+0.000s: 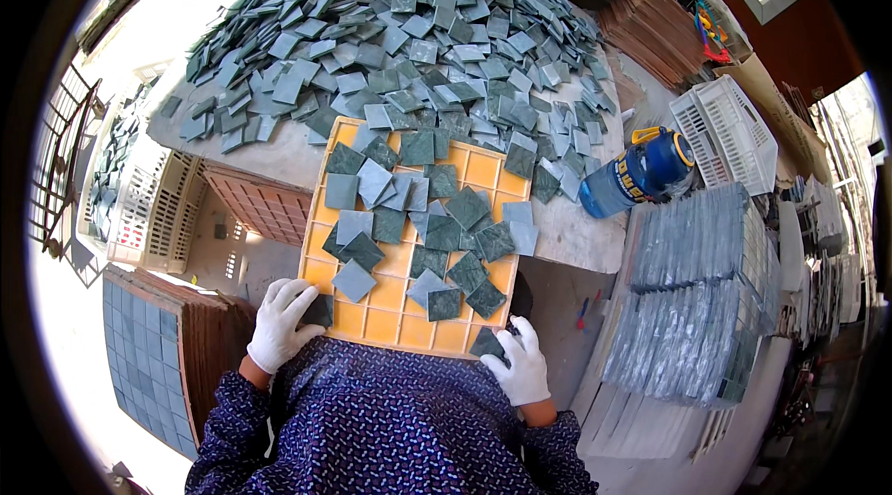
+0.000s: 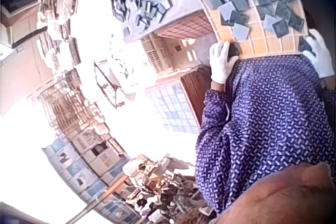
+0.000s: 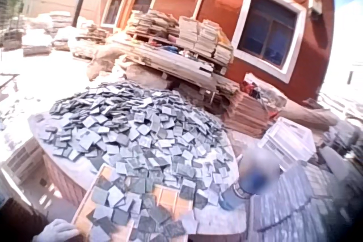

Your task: The person places small green tiles into a grid frame on a workbench, then flips the frame and stacks it with other completed frames. The person repeats the process with a second frame, filling it with tiles and stacking it.

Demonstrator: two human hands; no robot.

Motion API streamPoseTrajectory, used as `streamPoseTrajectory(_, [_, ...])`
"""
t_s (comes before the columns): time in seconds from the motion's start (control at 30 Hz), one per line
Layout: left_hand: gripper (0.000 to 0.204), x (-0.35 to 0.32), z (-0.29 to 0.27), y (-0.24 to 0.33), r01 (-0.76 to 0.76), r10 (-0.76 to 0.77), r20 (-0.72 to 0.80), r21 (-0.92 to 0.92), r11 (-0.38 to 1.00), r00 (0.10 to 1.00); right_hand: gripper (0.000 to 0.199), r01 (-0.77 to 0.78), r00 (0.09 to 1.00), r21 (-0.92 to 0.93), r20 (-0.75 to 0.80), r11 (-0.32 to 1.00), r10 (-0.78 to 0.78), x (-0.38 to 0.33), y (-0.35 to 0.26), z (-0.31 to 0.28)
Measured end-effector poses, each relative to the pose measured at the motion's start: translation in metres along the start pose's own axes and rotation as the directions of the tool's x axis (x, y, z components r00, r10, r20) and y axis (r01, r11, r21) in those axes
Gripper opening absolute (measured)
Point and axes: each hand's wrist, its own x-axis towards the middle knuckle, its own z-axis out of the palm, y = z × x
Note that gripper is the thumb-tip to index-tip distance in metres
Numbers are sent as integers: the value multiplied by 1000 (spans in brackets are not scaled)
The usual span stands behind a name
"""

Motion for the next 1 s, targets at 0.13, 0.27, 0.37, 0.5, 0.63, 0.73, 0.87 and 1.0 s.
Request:
streamPoseTrajectory(0.13, [57, -1, -4, 1, 5, -5, 24, 23, 1000, 1000, 51, 137, 990, -58, 34, 989, -135, -2, 12, 6])
streamPoseTrajectory(0.27, [55, 3, -15, -5, -71, 65, 77, 86, 994, 995, 46, 113, 985, 83, 120, 990, -123, 15, 6, 5])
streamPoseTrajectory(0.37, [56, 3, -20, -4, -81, 69, 114, 100, 992, 991, 43, 141, 975, 23, 171, 990, -143, 19, -2, -7])
streamPoseTrajectory(0.5, [59, -7, -22, -7, 20, -21, 70, 15, 1000, 997, 41, 215, 968, -22, 139, 976, -210, 13, -2, -6])
streamPoseTrajectory(0.63, [64, -15, -11, -4, -1, -3, 28, 134, 991, 1000, 37, 233, 972, -90, 52, 968, -229, 7, -11, 1])
streamPoseTrajectory(0.73, [68, -18, 10, 5, -32, -9, 178, 221, 975, 984, 37, 209, 978, -83, -11, 974, -210, 13, -23, 5])
streamPoseTrajectory(0.87, [66, -3, 1, 17, -30, 0, 112, 264, 964, 994, 48, 244, 967, -93, -47, 965, -249, 33, -32, 21])
streamPoseTrajectory(1.0, [66, 29, 6, 41, -43, 49, -46, 123, 991, 998, 58, 356, 934, -167, 77, 919, -348, 62, -41, 24])
